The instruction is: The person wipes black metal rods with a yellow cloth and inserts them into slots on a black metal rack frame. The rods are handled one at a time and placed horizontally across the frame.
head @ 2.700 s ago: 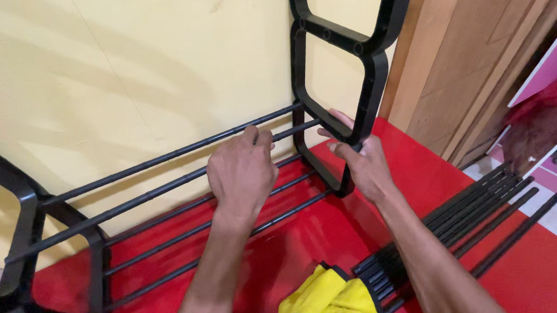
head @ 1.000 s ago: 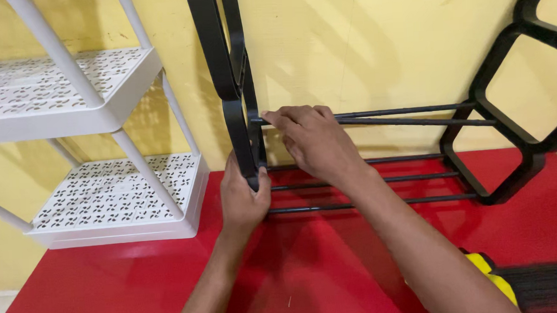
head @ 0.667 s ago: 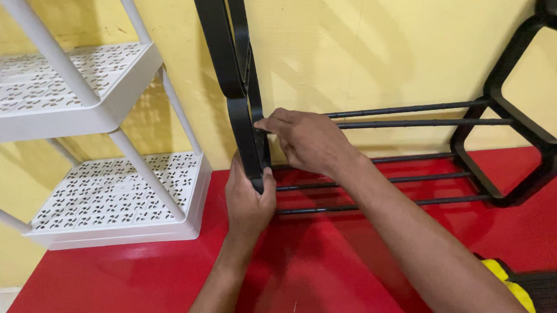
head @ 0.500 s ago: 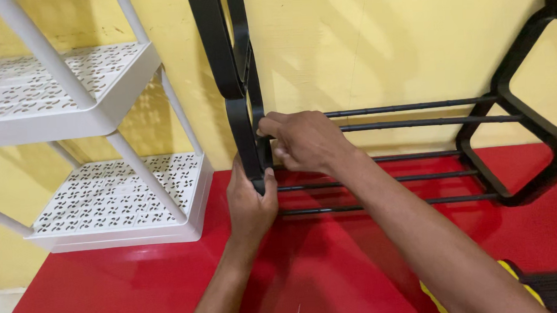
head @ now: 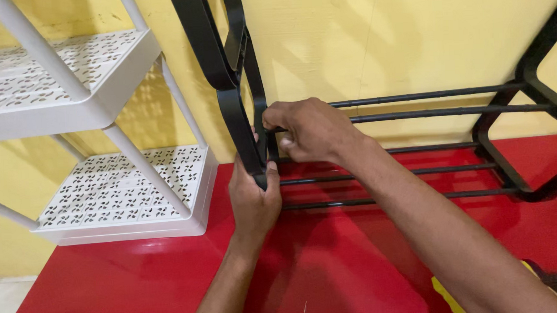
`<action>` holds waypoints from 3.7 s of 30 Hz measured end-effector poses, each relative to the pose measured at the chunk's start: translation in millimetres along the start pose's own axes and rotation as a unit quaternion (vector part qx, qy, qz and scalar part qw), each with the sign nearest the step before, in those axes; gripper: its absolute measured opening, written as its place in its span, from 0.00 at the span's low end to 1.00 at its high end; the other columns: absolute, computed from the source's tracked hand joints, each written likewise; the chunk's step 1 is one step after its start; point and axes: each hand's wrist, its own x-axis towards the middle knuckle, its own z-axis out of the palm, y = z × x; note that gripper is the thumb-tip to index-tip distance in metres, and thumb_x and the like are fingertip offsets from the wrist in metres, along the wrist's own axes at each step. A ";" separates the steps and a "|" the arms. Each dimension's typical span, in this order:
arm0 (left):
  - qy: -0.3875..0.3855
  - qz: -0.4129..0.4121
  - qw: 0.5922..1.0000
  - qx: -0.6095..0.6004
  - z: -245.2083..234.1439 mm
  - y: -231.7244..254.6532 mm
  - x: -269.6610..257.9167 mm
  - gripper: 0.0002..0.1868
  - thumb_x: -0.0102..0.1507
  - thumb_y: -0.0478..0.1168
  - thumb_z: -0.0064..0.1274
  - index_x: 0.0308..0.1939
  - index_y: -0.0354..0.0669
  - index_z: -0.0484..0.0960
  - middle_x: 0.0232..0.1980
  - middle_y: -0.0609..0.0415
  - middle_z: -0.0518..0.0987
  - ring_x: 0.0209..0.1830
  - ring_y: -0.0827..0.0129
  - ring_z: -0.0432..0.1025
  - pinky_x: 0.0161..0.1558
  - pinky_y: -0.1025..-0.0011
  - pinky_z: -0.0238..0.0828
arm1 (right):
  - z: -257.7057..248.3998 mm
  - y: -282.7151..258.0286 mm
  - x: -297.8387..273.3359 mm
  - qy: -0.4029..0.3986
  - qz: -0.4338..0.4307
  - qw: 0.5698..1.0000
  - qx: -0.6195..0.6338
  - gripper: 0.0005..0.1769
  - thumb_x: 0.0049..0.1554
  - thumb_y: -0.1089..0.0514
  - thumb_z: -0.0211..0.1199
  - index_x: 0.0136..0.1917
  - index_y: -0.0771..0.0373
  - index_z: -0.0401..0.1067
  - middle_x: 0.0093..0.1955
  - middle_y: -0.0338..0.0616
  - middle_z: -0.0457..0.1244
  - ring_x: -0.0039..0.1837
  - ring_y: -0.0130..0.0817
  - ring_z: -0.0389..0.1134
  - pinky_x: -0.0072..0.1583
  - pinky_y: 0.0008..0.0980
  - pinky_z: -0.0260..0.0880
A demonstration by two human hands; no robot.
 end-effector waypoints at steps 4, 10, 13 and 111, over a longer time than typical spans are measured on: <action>0.006 0.014 1.000 0.005 0.3 -0.5 0.0 0.27 0.65 0.29 0.50 0.68 0.29 0.68 0.68 0.36 0.75 0.69 0.45 0.72 0.66 0.60 0.69 | 2.5 1.6 -2.8 0.006 -0.010 1.000 0.007 0.20 0.44 0.67 0.63 0.52 0.60 0.69 0.50 0.44 0.69 0.47 0.53 0.71 0.47 0.52 0.68; 0.000 0.003 1.000 0.004 0.0 -0.5 0.1 0.26 0.65 0.28 0.51 0.68 0.29 0.69 0.67 0.36 0.76 0.68 0.47 0.73 0.66 0.61 0.70 | 10.0 9.2 -3.4 0.004 -0.031 0.999 -0.028 0.25 0.43 0.67 0.63 0.57 0.62 0.70 0.57 0.42 0.68 0.51 0.52 0.72 0.50 0.50 0.71; 0.003 0.004 1.000 -0.003 0.1 0.5 0.9 0.27 0.64 0.28 0.50 0.68 0.29 0.68 0.68 0.36 0.75 0.68 0.47 0.73 0.66 0.61 0.69 | 13.6 13.1 -4.7 0.012 -0.051 0.998 -0.034 0.26 0.44 0.65 0.64 0.58 0.64 0.71 0.63 0.42 0.65 0.52 0.50 0.72 0.51 0.49 0.72; -0.404 0.282 0.870 -0.004 170.2 150.8 -125.9 0.09 0.59 0.39 0.56 0.41 0.40 0.80 0.41 0.50 0.78 0.44 0.55 0.71 0.48 0.59 0.64 | -117.7 92.2 -435.8 0.563 0.282 0.485 0.607 0.20 0.58 0.53 0.54 0.59 0.67 0.72 0.52 0.46 0.71 0.53 0.38 0.73 0.59 0.38 0.73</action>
